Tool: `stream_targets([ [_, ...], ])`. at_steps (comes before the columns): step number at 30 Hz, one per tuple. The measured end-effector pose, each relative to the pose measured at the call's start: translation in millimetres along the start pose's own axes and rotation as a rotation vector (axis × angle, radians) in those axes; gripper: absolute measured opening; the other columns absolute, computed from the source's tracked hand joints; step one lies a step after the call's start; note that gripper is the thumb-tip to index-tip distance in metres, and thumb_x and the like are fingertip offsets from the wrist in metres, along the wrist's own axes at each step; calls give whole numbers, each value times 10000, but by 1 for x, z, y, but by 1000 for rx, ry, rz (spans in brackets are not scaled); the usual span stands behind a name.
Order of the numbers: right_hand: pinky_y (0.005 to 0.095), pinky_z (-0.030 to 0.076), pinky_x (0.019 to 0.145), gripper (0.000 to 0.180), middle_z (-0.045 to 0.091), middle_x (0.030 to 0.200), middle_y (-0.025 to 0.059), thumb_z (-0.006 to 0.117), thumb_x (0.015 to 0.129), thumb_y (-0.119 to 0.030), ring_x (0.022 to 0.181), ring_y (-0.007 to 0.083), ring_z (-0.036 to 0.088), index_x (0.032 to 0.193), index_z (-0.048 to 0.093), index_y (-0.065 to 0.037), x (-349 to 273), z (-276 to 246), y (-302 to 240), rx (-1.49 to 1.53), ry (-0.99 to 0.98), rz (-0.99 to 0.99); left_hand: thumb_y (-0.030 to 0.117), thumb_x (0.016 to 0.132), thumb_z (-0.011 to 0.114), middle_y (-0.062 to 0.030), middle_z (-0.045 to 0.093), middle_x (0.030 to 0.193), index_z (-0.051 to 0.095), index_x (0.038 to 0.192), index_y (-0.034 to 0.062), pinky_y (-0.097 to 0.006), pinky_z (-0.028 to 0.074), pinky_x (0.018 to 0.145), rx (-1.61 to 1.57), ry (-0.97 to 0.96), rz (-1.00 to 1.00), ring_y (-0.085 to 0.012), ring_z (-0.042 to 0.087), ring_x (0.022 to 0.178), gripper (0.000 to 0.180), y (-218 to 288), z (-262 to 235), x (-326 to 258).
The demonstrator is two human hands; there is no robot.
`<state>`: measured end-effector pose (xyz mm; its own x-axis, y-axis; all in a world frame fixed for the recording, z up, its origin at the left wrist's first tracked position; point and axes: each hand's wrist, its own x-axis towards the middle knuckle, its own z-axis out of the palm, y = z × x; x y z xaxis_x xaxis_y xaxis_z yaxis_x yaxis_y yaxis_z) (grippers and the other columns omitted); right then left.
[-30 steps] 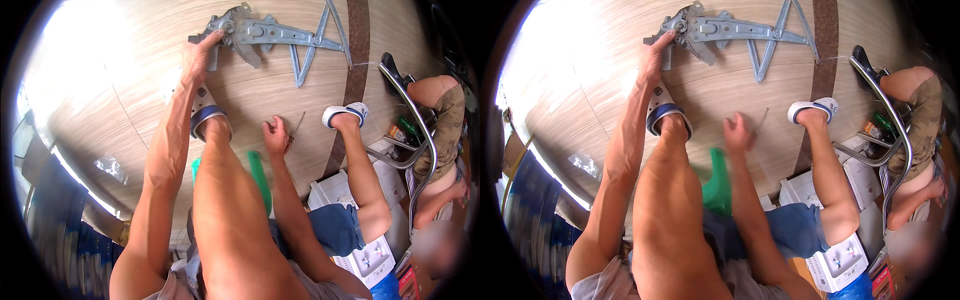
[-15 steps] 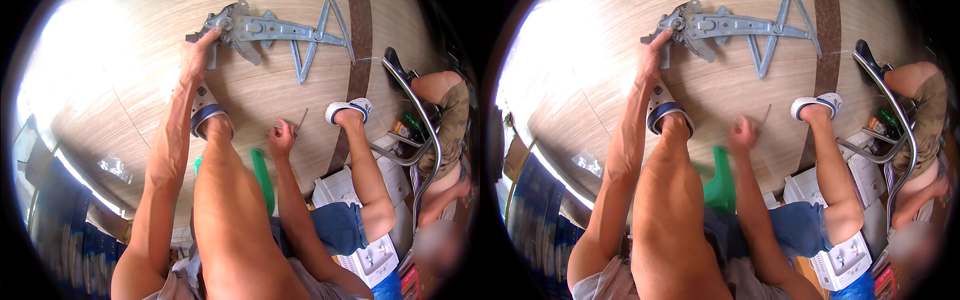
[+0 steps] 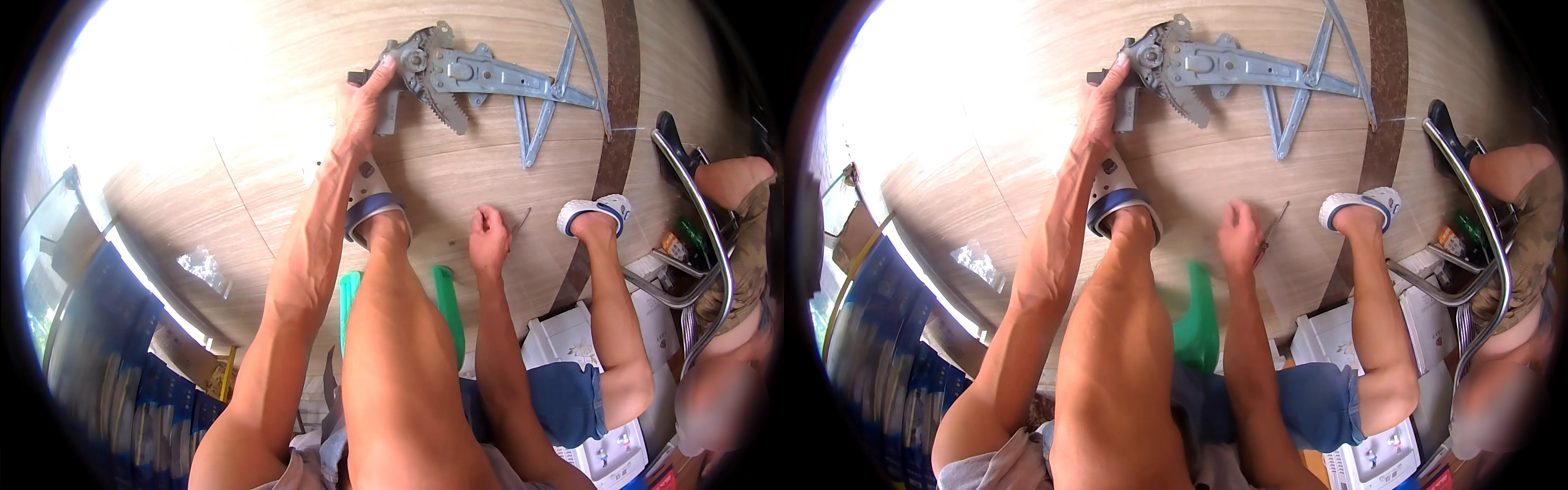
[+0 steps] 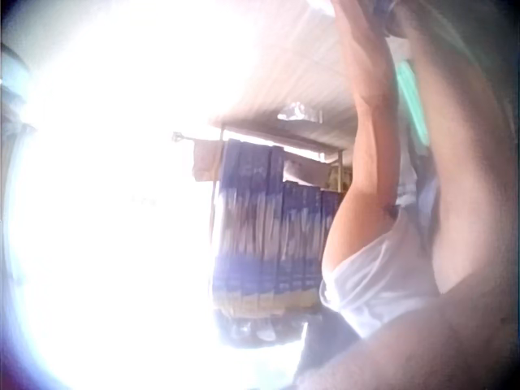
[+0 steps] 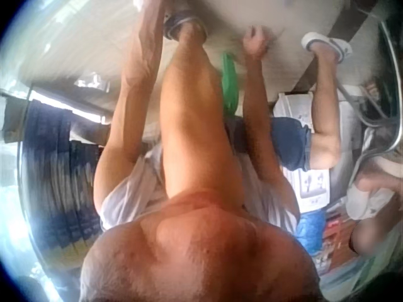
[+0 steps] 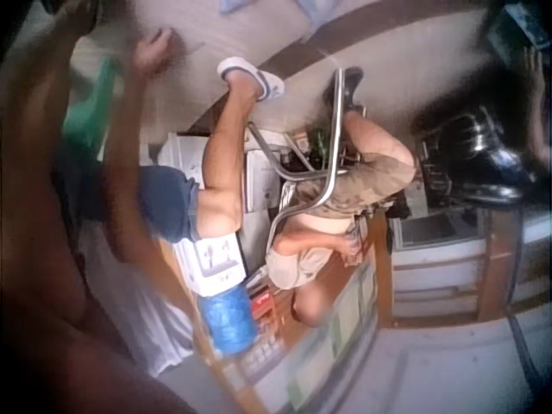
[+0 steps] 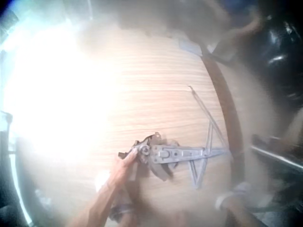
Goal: The person sits on a small stool and works on a metal mechanical assembly, likely a window regulator. They use a red-handled screwdriver to tighten screws on the mechanism while holding it with their other hand. The person rotates the object to access different parts and continues adjusting the screws throughout the clip.
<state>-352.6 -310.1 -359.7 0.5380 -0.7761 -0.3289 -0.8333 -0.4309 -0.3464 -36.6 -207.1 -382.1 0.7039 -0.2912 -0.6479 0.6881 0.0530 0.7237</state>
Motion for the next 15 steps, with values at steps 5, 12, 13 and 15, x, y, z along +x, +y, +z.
stream_targets([
  [5, 455, 541, 825, 154, 692, 1035, 142, 679, 918, -83, 948, 343, 690, 1067, 697, -47, 27, 4, -63, 192, -79, 19, 460, 906, 777, -57, 726, 897, 738, 1055, 12, -279, 530, 659, -94, -22, 19, -121, 637, 732, 473, -1, 2, -1],
  [12, 393, 562, 846, 220, 718, 1115, 126, 682, 950, -146, 980, 275, 713, 1157, 707, -75, 19, 0, -22, 266, 4, 291, 450, 921, 761, -61, 724, 905, 736, 1073, 16, -288, 543, 635, -103, -51, -7, -118, 650, 709, 460, -3, 0, 3],
  [13, 393, 562, 846, 220, 718, 1115, 126, 682, 950, -146, 980, 275, 713, 1157, 707, -75, 18, -1, -9, 264, 11, 298, 454, 921, 760, -59, 723, 893, 740, 1064, 18, -288, 537, 618, -132, -49, 15, -117, 646, 697, 459, -2, 1, 3],
  [15, 387, 559, 863, 270, 725, 1160, 117, 695, 957, -182, 1006, 260, 710, 1207, 696, -80, 18, -4, 17, 318, 16, 350, 453, 923, 759, -56, 722, 886, 742, 1063, 22, -289, 532, 604, -97, -56, 4, -115, 644, 689, 454, -6, 5, 5],
])
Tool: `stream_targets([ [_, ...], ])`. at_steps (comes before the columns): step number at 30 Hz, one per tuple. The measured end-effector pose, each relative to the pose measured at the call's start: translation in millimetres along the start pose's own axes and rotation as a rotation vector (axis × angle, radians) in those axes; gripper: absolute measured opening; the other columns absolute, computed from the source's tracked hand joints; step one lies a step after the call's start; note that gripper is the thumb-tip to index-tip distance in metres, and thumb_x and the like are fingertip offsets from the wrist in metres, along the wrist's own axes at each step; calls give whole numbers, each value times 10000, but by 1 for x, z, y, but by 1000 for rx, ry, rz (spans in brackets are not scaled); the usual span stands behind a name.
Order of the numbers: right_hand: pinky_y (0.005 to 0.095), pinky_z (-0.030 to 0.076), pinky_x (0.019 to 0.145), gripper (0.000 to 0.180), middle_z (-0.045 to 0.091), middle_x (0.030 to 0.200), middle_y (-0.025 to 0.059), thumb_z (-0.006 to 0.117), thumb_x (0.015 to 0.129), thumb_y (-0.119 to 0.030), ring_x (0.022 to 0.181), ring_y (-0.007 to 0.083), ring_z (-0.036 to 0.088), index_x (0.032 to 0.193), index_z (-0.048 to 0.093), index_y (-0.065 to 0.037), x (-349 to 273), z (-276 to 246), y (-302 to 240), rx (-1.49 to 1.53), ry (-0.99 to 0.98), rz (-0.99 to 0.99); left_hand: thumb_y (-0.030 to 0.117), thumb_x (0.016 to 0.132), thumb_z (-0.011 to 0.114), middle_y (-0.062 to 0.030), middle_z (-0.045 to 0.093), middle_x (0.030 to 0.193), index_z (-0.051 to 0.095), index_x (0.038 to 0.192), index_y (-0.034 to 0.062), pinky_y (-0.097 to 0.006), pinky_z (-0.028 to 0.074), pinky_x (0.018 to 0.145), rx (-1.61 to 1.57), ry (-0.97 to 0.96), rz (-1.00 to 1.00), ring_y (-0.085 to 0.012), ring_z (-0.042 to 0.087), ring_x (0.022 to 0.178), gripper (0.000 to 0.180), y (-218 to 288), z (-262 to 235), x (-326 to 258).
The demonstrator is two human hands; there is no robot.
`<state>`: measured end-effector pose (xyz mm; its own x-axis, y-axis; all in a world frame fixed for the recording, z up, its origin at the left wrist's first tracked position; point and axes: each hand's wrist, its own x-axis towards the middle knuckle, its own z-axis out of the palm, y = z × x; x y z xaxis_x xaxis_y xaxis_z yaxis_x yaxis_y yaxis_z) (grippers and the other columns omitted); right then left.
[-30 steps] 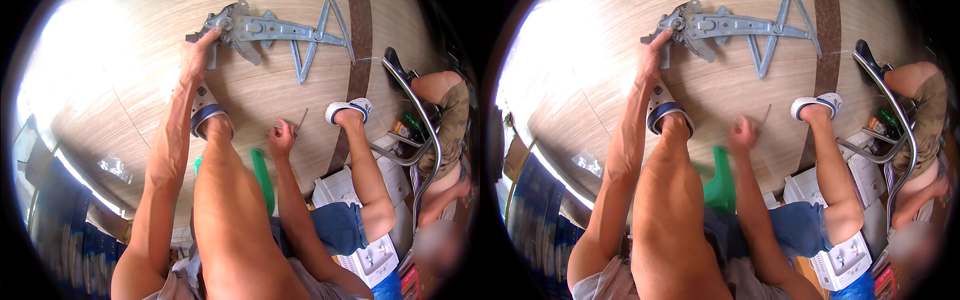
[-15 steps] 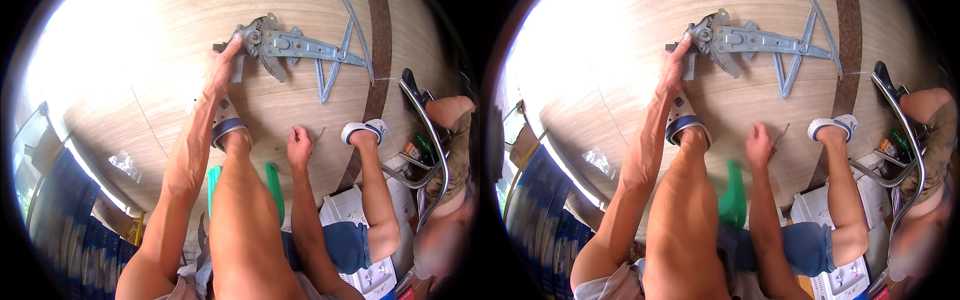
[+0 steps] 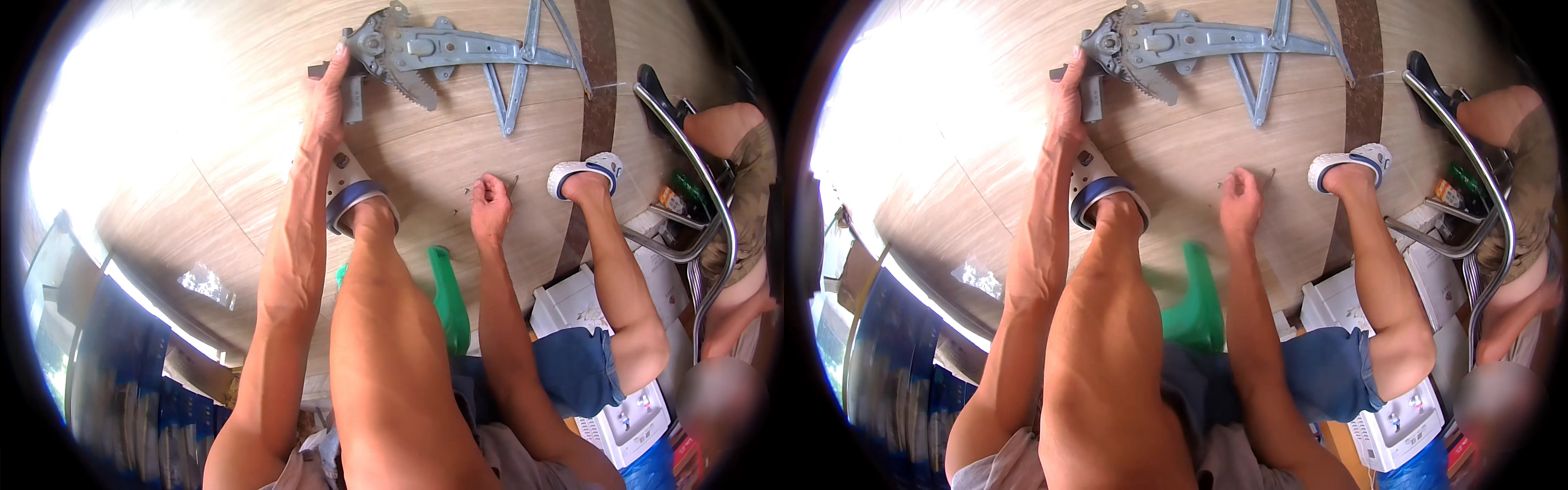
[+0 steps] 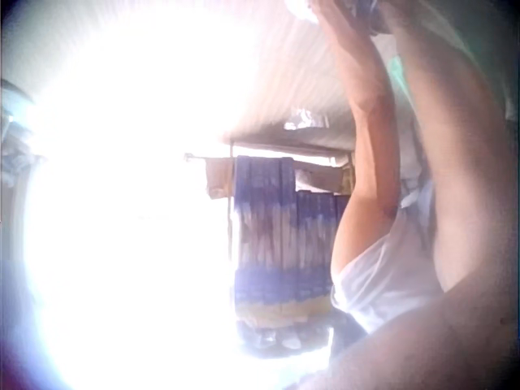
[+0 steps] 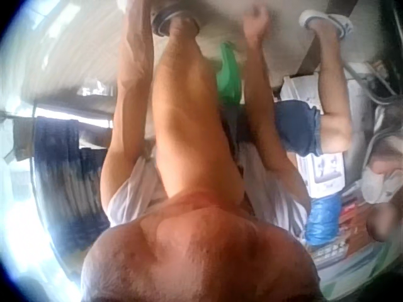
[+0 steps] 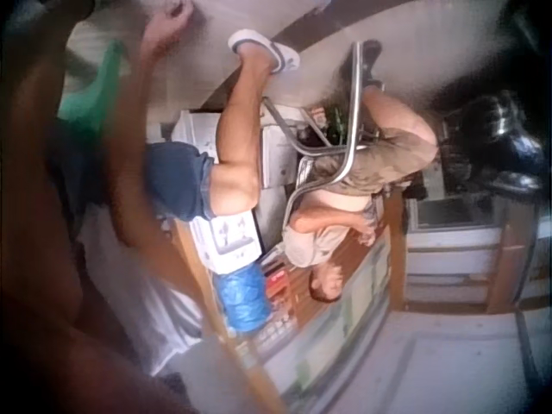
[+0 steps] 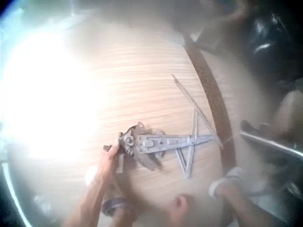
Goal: The person sits on a small stool and works on a metal mechanical assembly, likely a window regulator. They use a red-handled screwdriver to tighten screws on the mechanism while holding it with their other hand. The person rotates the object to access different parts and continues adjusting the screws throughout the clip.
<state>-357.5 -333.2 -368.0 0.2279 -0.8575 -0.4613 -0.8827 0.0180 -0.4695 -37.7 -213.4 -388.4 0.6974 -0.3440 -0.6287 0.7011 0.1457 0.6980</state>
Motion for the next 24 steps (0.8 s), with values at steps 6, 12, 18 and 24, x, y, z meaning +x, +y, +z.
stream_targets([
  [6, 392, 562, 860, 349, 723, 1125, 114, 752, 920, -209, 983, 265, 708, 1242, 683, -94, -18, 6, 7, -49, -44, -57, 444, 925, 760, -45, 718, 869, 744, 1038, 30, -288, 520, 586, 67, 35, -35, -113, 636, 677, 429, -1, -7, 4],
  [12, 417, 560, 855, 309, 712, 1105, 115, 760, 904, -209, 998, 300, 695, 1188, 702, -102, -20, 7, 17, -174, -73, -183, 442, 942, 741, -39, 716, 885, 731, 1044, 37, -279, 521, 633, 46, 52, 31, -116, 641, 721, 417, -3, -5, 1],
  [18, 426, 553, 867, 198, 714, 1096, 125, 707, 937, -192, 1014, 331, 681, 1109, 717, -96, -13, -1, 11, -296, -93, -289, 428, 918, 776, -59, 728, 902, 739, 1065, 11, -285, 540, 618, 66, 37, -34, -125, 653, 718, 443, 5, -2, -4],
  [24, 388, 566, 868, 185, 730, 1076, 142, 694, 946, -129, 966, 282, 724, 1116, 732, -65, -8, 7, -36, -194, -172, -116, 468, 914, 773, -47, 718, 882, 735, 1020, 13, -277, 529, 611, 61, 50, -17, -112, 637, 711, 469, 1, -7, -1],
])
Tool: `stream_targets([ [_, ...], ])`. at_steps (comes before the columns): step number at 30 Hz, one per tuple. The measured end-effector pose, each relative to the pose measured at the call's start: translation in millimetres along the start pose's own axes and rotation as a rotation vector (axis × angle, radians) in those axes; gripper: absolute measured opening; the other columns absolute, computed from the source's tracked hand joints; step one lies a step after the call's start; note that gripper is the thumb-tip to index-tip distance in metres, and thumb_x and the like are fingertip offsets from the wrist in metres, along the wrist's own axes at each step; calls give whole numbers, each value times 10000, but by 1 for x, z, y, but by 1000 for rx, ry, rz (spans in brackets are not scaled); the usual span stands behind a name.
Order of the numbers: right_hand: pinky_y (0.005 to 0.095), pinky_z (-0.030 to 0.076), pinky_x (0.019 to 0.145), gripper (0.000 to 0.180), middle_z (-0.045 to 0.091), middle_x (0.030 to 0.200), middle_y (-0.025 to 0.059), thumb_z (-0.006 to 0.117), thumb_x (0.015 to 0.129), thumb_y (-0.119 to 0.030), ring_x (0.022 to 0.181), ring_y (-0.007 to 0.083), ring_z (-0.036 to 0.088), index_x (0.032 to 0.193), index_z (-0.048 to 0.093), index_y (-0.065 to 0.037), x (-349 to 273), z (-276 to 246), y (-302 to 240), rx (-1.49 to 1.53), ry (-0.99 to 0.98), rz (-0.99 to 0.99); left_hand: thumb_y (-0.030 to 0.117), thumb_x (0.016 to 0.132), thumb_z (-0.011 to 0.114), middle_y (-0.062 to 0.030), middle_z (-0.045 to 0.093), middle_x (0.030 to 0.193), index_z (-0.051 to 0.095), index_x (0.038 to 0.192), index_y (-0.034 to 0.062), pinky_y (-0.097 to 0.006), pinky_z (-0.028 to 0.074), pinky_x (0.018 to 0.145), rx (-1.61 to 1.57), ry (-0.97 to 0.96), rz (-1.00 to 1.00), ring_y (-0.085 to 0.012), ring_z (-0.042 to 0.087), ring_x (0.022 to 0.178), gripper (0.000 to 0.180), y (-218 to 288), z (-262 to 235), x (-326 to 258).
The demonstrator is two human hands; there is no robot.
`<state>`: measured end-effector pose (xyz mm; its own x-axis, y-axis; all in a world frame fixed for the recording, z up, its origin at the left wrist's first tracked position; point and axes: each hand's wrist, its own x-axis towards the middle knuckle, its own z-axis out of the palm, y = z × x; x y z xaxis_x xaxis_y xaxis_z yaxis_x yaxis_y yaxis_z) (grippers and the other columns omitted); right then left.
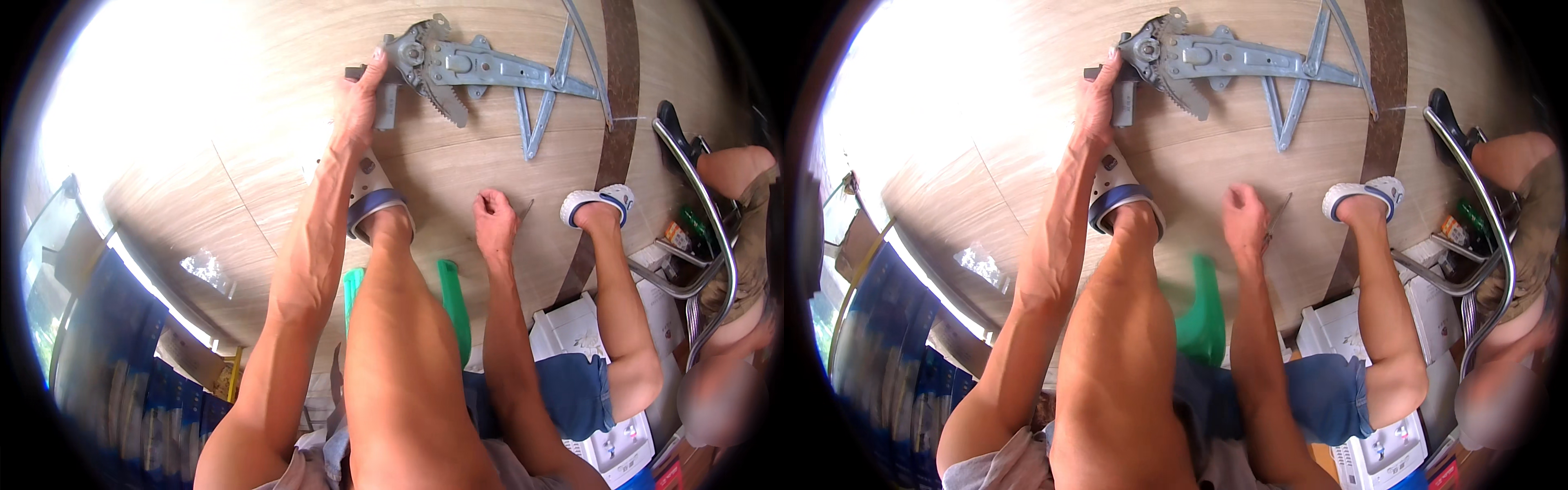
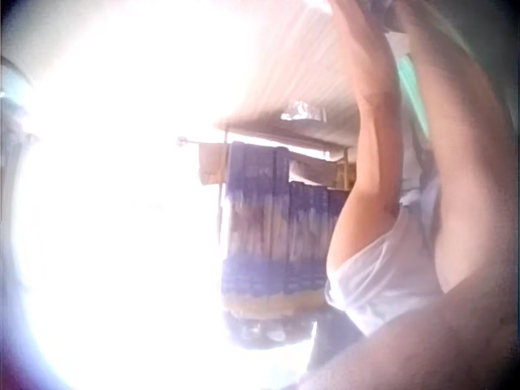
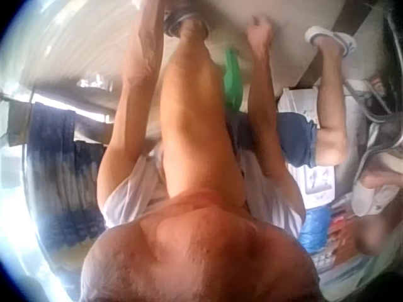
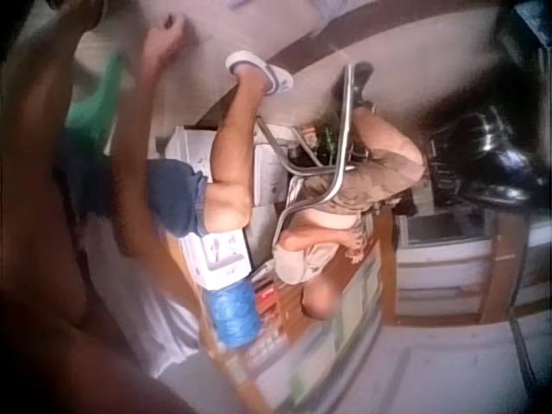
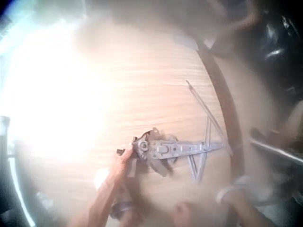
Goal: The person sits on a small stool and works on a metal mechanical assembly, likely a window regulator. They use a red-handled screwdriver to tighten screws on the mechanism while holding it with their other hand. The person rotates the object to access different parts and continues adjusting the screws throughout the clip.
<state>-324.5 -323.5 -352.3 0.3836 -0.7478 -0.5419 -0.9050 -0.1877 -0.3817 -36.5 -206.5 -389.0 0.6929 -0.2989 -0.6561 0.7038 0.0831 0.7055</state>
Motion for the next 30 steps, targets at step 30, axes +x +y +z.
stream_targets([
  [30, 416, 570, 798, 129, 729, 984, 174, 698, 921, -54, 882, 349, 712, 1030, 754, -16, 69, 31, -210, 150, 145, -736, 478, 931, 757, -25, 677, 771, 739, 875, 21, -289, 475, 542, -70, 34, -37, -93, 575, 629, 461, 2, 6, -2],
])
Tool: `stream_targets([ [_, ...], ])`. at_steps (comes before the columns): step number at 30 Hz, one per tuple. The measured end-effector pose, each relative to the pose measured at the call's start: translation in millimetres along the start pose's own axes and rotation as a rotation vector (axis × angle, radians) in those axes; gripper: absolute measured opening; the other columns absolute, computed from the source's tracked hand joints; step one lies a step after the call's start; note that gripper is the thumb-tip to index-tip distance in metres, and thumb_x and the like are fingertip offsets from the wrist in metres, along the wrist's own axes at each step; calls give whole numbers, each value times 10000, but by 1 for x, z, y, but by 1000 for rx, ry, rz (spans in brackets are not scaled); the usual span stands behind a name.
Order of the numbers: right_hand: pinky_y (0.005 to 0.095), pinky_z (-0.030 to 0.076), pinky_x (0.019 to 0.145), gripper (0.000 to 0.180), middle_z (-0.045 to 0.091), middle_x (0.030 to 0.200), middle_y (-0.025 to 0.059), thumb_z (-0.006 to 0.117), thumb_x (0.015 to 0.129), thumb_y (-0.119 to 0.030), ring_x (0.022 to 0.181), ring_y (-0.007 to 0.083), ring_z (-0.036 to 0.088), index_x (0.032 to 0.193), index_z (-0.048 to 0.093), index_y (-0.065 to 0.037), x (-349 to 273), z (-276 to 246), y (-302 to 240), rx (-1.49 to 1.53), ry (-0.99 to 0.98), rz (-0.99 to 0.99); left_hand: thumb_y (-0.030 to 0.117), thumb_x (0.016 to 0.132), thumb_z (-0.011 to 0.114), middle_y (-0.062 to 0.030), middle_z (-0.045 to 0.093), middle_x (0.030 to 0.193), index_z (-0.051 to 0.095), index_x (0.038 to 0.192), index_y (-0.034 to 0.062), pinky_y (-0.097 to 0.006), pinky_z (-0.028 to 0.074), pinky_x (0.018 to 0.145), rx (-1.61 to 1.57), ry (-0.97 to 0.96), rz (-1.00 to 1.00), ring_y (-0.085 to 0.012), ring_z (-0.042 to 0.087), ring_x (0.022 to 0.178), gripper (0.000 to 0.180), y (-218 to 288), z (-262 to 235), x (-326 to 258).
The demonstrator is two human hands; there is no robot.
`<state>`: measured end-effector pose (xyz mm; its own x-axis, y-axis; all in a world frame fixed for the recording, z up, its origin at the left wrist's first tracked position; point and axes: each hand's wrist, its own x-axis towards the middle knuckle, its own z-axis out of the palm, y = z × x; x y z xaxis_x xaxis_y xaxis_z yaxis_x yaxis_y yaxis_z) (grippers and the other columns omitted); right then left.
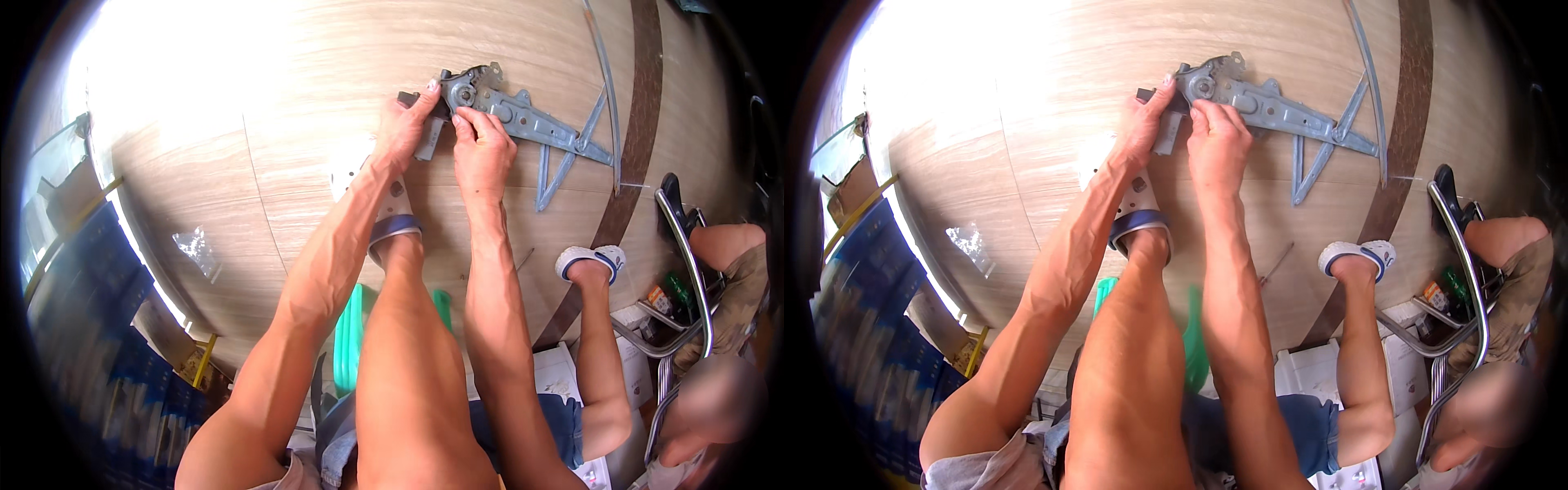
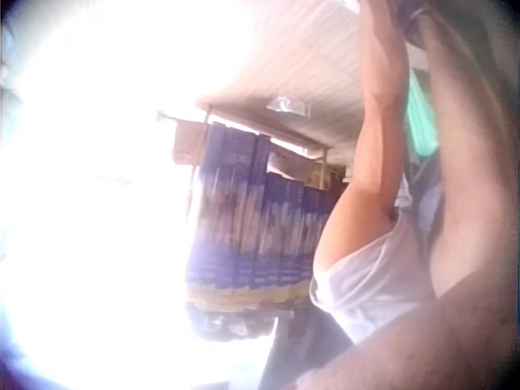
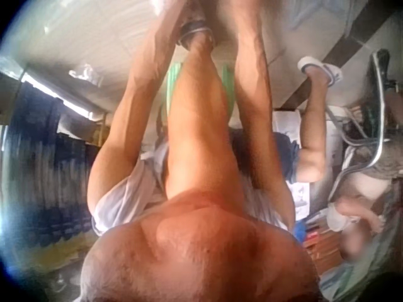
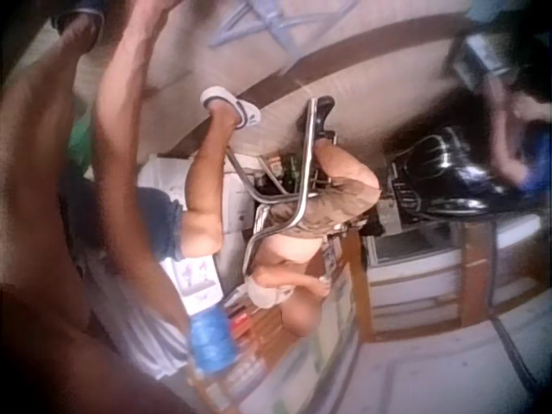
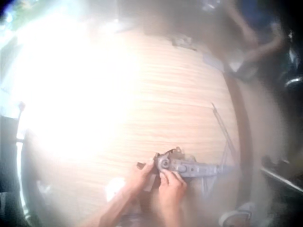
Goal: The person sits on a small stool and works on a metal mechanical assembly, likely a window regulator. They use a red-handled screwdriver to tighten screws on the mechanism while holding it with their other hand. The person rotates the object to access different parts and continues adjusting the screws throughout the clip.
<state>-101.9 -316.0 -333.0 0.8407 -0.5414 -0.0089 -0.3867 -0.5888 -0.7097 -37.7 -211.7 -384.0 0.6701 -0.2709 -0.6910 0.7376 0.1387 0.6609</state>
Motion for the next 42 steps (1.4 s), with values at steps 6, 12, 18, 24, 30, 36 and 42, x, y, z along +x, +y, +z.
stream_targets([
  [6, 415, 567, 792, 144, 737, 981, 186, 701, 917, -47, 872, 355, 720, 1047, 754, -19, 7, -10, -2, 21, -141, 111, 493, 923, 764, -8, 649, 724, 740, 816, 22, -283, 439, 526, -6, 23, 6, -86, 543, 614, 484, -3, -2, 2],
  [12, 426, 566, 785, 146, 736, 972, 195, 696, 912, -42, 874, 363, 719, 1046, 750, -20, 12, -13, -4, -58, -182, 55, 479, 923, 768, -3, 652, 733, 748, 831, 19, -284, 423, 518, 11, 9, -21, -82, 531, 607, 470, 0, -2, 0],
  [18, 437, 566, 781, 134, 730, 969, 182, 689, 920, -48, 876, 368, 710, 1039, 743, -18, 3, -6, -1, -93, -104, -9, 414, 926, 783, -14, 677, 766, 756, 865, 15, -284, 447, 543, -47, 8, -13, -85, 555, 640, 404, 8, 0, -7],
  [24, 438, 567, 785, 132, 723, 982, 163, 701, 916, -56, 892, 359, 707, 1037, 741, -19, -5, 5, 0, -103, 13, -27, 413, 926, 784, -23, 684, 775, 753, 868, 6, -286, 453, 543, -56, 0, -18, -86, 563, 644, 412, 7, -1, -6],
  [30, 440, 561, 790, 140, 714, 976, 157, 709, 910, -54, 909, 358, 688, 1044, 739, -28, -3, 8, 5, -175, 22, -89, 439, 929, 770, -50, 691, 800, 748, 907, -10, -280, 466, 550, 8, -18, -46, -93, 584, 659, 450, 13, -2, -8],
  [36, 445, 549, 815, 133, 706, 990, 145, 705, 916, -54, 927, 354, 673, 1041, 743, -31, -9, 11, 9, -167, 74, -150, 433, 918, 784, -13, 649, 711, 747, 819, 7, -289, 409, 487, -64, -3, -1, -82, 530, 592, 438, 1, -2, -2],
  [42, 435, 556, 827, 134, 713, 1006, 144, 697, 921, -45, 948, 341, 684, 1046, 737, -20, -7, 2, 9, -114, 11, -150, 435, 914, 788, -4, 634, 697, 750, 821, 8, -293, 380, 472, -94, -34, 4, -77, 503, 575, 439, -4, -3, 3],
])
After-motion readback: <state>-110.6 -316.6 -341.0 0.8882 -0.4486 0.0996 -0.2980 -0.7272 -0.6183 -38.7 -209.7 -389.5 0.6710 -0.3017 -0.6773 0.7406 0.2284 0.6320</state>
